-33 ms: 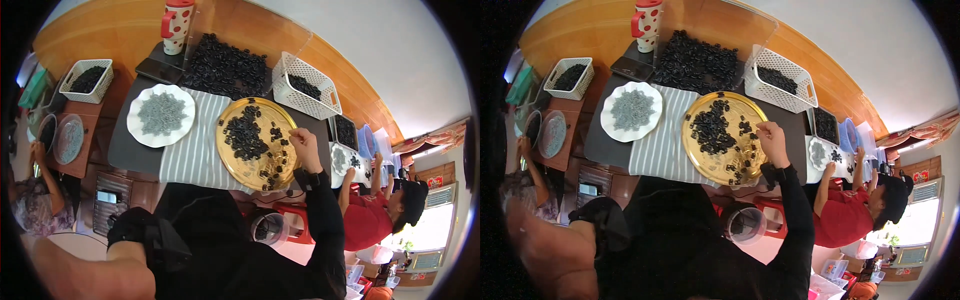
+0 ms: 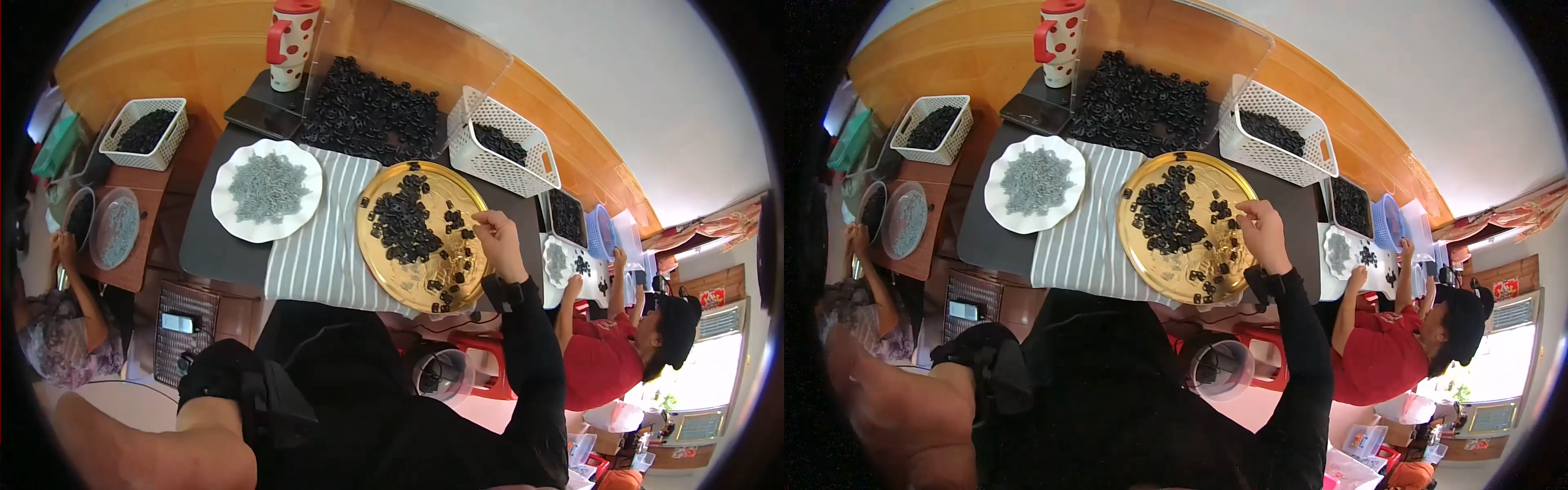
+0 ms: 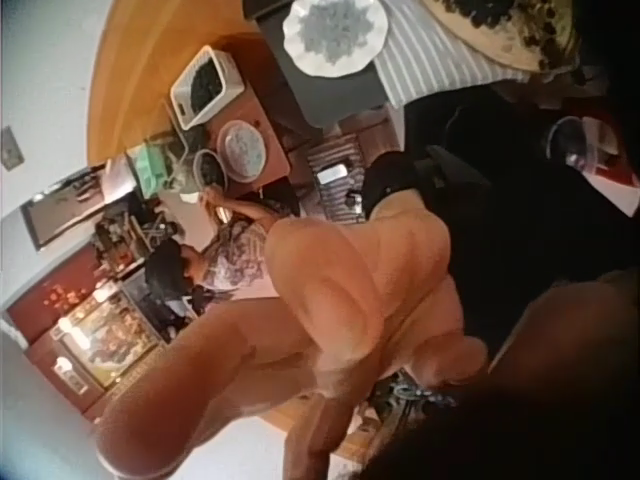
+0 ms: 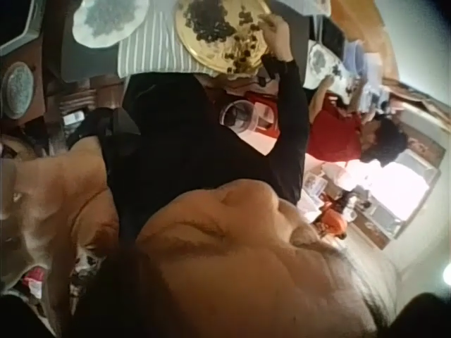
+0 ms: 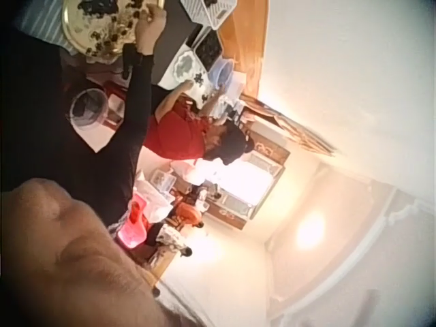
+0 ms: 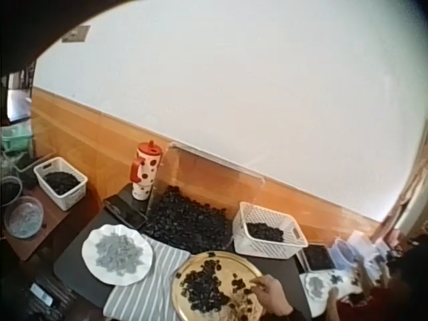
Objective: The person assembles plastic cord locks by picking up components from a tray and fitting them together by hand.
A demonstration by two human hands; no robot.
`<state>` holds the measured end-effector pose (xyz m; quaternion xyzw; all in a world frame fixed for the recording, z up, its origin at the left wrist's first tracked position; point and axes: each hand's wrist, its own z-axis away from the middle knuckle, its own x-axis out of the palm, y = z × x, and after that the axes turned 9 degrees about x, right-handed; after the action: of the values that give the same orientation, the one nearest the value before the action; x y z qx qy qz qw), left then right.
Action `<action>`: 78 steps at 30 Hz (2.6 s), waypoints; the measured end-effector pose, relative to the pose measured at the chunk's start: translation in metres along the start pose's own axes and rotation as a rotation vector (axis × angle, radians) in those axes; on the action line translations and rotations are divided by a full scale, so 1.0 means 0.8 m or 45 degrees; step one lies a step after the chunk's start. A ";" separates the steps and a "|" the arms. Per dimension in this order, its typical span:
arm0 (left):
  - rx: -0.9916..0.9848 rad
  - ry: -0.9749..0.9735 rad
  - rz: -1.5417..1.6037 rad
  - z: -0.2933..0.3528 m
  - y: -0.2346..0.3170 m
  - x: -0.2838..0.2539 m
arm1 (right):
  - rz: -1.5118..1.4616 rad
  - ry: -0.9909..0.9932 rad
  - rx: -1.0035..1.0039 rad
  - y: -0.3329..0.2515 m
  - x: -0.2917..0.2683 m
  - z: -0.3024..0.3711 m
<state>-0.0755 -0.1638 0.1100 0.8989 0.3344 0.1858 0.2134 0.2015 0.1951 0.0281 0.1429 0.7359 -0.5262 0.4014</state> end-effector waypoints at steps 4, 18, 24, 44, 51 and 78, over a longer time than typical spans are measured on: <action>0.009 0.035 -0.056 -0.009 0.011 0.005 | 0.463 0.009 -0.188 0.006 -0.001 -0.008; -0.124 0.253 -0.082 -0.001 -0.009 -0.025 | 0.923 -0.070 -0.268 -0.014 0.031 -0.015; -0.178 0.349 -0.092 0.043 0.006 -0.067 | 0.630 -0.161 -0.438 -0.025 0.029 -0.014; -0.357 0.329 -0.153 -0.031 0.006 -0.019 | 0.758 -0.191 -0.659 -0.033 0.047 -0.020; -0.343 0.329 -0.073 -0.013 0.010 -0.043 | 0.451 -0.243 -0.488 -0.025 0.024 -0.006; -1.688 -0.547 1.053 0.133 -0.144 0.141 | 0.037 0.121 -1.010 -0.091 0.071 0.158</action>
<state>-0.0051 -0.0353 -0.0160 0.6526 -0.2530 0.2325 0.6753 0.1751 0.0412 0.0181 0.0113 0.8976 -0.1885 0.3984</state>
